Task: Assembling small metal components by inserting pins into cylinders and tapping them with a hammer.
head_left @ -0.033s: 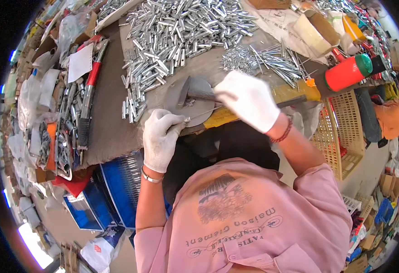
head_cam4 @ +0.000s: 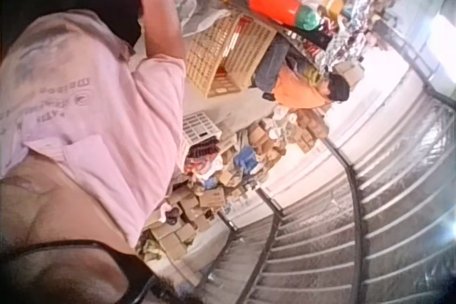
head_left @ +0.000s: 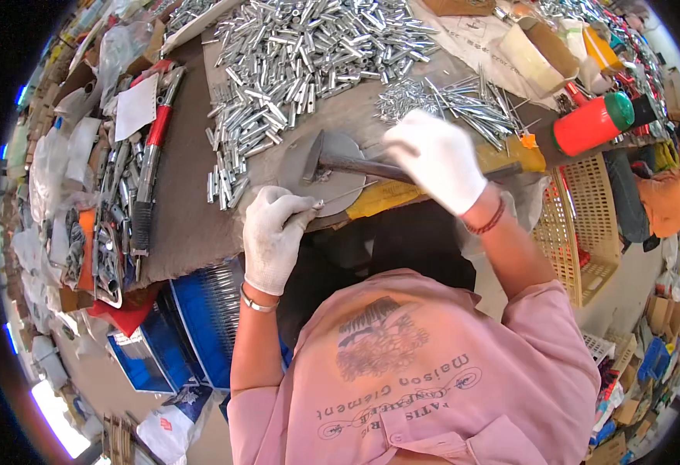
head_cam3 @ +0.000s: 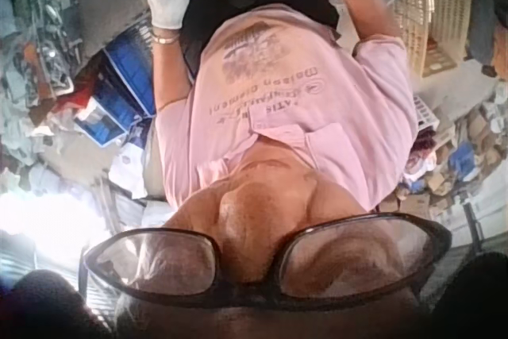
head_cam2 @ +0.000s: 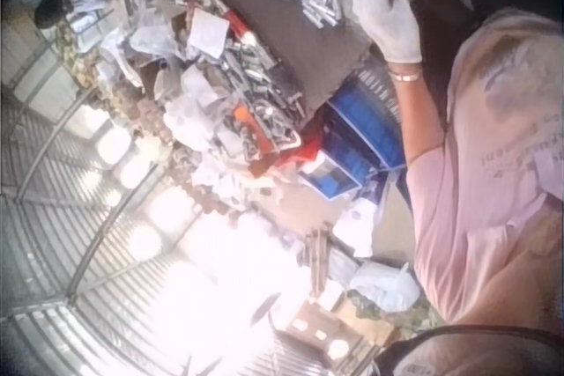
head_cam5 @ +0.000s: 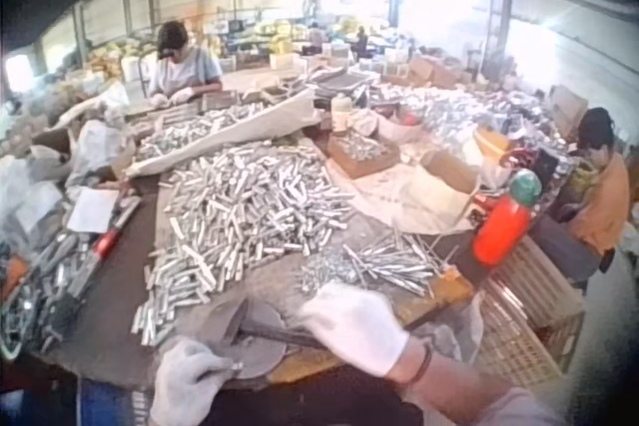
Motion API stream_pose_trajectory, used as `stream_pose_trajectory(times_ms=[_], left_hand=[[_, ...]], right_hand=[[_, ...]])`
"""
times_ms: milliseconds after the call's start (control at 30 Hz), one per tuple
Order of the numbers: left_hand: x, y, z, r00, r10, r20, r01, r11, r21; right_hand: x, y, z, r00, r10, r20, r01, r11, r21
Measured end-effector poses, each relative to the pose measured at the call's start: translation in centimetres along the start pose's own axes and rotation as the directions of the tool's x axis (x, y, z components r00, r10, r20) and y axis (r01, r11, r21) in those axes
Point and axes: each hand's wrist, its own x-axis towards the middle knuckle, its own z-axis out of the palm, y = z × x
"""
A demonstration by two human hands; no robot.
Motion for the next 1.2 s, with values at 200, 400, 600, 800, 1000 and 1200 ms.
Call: stream_pose_trajectory(times_ms=[200, 400, 600, 800, 1000, 1200], left_hand=[[0.1, 0.1, 0.0, 1.000, 0.002, 0.001, -0.002, 0.999, 0.036], [-0.3, 0.2, 0.1, 1.000, -0.022, -0.022, 0.023, 1.000, 0.011], [-0.4, -0.2, 0.1, 1.000, -0.012, -0.024, 0.013, 0.998, 0.055], [-0.3, -0.2, 0.2, 0.999, 0.044, -0.015, -0.043, 0.995, 0.090], [-0.7, -0.5, 0.6, 1.000, 0.003, -0.020, -0.001, 0.995, 0.100], [-0.9, -0.9, 0.6, 1.000, 0.020, -0.021, -0.017, 0.993, 0.120]], right_hand=[[0.9, 4.5, 0.1, 0.997, -0.079, 0.020, 0.081, 0.979, -0.187], [2.9, 4.6, 1.8, 0.954, -0.245, 0.175, 0.288, 0.914, -0.287], [3.2, 1.5, 1.6, 0.984, -0.129, 0.121, 0.141, 0.985, -0.096], [2.3, -4.9, 3.5, 0.945, -0.296, 0.141, 0.257, 0.936, 0.241], [2.6, -6.5, 4.7, 0.936, -0.103, 0.336, -0.054, 0.902, 0.428], [2.5, -6.5, 4.4, 0.934, -0.123, 0.336, -0.024, 0.915, 0.403]])
